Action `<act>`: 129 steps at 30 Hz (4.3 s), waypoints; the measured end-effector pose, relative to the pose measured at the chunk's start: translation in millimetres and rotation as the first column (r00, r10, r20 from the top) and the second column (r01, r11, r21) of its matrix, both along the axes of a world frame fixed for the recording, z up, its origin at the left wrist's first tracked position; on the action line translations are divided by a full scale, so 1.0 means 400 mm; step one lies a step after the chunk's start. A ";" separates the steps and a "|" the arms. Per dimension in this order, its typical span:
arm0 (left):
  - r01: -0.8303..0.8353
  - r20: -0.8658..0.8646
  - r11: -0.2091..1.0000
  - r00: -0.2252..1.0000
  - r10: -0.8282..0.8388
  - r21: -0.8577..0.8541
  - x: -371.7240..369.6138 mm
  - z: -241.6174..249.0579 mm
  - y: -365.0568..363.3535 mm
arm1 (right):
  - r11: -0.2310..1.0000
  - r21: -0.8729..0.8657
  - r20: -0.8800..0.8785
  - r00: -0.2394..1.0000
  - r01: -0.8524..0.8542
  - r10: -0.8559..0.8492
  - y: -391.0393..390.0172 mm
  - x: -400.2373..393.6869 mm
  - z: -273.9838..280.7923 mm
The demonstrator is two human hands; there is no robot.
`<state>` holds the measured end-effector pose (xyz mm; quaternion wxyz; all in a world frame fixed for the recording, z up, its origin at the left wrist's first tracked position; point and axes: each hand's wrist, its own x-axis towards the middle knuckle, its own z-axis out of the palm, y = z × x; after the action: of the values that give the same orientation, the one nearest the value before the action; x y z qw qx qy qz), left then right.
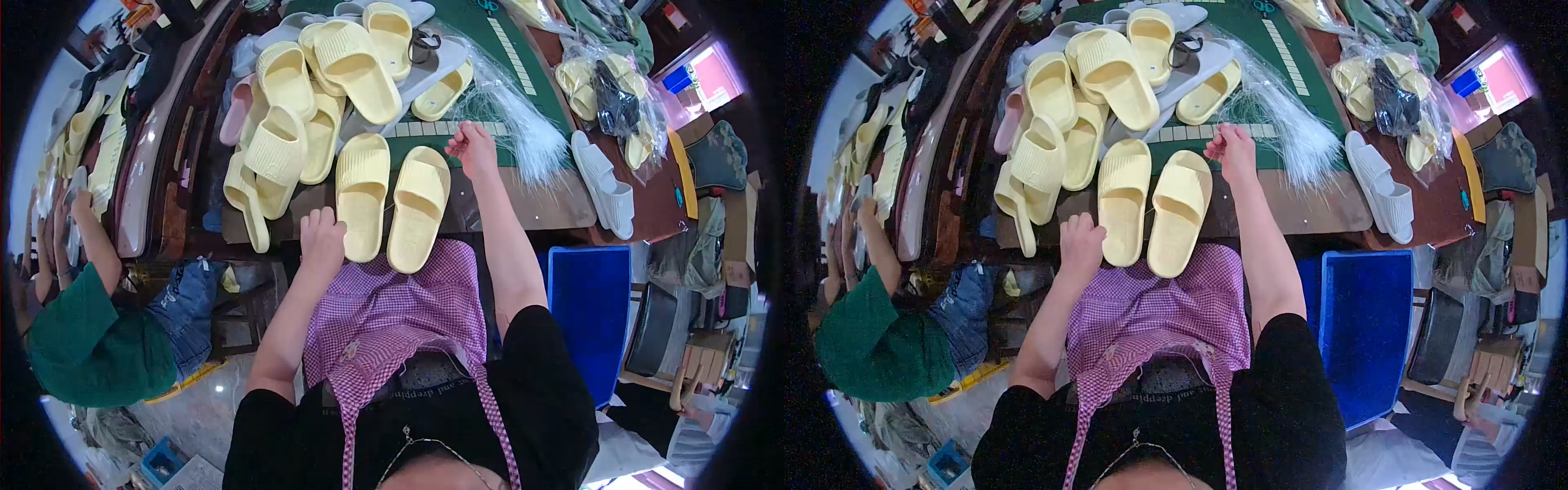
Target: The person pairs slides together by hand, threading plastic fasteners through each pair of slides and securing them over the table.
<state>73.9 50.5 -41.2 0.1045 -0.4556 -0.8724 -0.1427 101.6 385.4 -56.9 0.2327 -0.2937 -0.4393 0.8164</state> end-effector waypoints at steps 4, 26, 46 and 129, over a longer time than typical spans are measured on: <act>-0.029 -0.049 0.999 0.998 0.028 -0.024 0.006 -0.016 0.031 | 0.992 0.125 -0.001 1.000 -0.007 0.007 -0.024 -0.013 0.014; -0.602 0.964 0.774 -0.028 -0.265 0.195 -0.078 -0.083 0.217 | 0.430 0.737 0.436 0.853 -0.521 0.287 -0.179 -0.175 -0.059; -0.806 0.684 0.547 -0.268 -0.678 0.227 -0.070 -0.179 0.231 | 0.382 0.250 0.563 0.454 -0.890 0.691 -0.172 -0.176 -0.025; -0.578 0.868 0.675 0.128 -0.481 0.459 -0.058 0.022 0.377 | 0.790 0.613 0.041 0.998 0.020 -0.057 -0.232 0.055 0.029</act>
<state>50.8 201.1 -32.4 -0.3203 -0.1197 -0.5829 -0.7371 123.7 292.5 -45.1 0.3190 -0.2346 -0.6804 0.6166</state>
